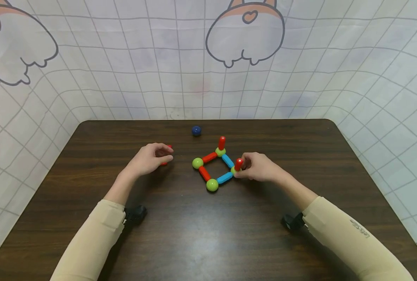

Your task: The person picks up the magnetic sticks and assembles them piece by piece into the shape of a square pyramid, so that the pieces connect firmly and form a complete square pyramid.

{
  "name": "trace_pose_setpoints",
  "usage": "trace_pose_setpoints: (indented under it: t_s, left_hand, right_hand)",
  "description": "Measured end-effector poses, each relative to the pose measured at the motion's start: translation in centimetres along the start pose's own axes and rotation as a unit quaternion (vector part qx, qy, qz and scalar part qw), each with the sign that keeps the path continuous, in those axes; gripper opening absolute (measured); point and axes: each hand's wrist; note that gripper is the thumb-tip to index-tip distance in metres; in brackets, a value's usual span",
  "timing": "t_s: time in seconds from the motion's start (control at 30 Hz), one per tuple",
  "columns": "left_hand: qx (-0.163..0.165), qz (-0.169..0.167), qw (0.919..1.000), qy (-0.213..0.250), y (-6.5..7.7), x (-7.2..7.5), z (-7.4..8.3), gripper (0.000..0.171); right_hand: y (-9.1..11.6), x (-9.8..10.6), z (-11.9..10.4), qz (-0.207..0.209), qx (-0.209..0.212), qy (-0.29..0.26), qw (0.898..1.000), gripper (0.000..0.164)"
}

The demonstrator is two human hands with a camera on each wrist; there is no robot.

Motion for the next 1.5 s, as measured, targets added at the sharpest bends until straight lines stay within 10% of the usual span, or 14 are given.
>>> trace_pose_setpoints:
  t_s: [0.33,0.73,1.5]
  left_hand:
    - [0.002,-0.008,0.9984,-0.056,0.0,0.1,-0.7,0.035]
    - [0.026,-0.051,0.9965,-0.062,-0.1,0.5,-1.5,0.038]
    - [-0.007,-0.041,0.9947,-0.094,-0.8,0.1,-1.6,0.024]
  right_hand:
    - [0.1,0.4,0.0,-0.061,0.034,0.001,0.998,0.032]
    - [-2.1,-0.6,0.3,-0.011,-0.015,-0.180,0.984,0.058]
    - [-2.8,-1.7,-0.8,0.002,-0.028,-0.161,0.986,0.071]
Point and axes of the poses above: each hand's wrist, its own y-axis away from the middle knuckle, its own x-axis out of the back of the hand, z = x × y, and after that the axes turned 1 degree about z, right-handed
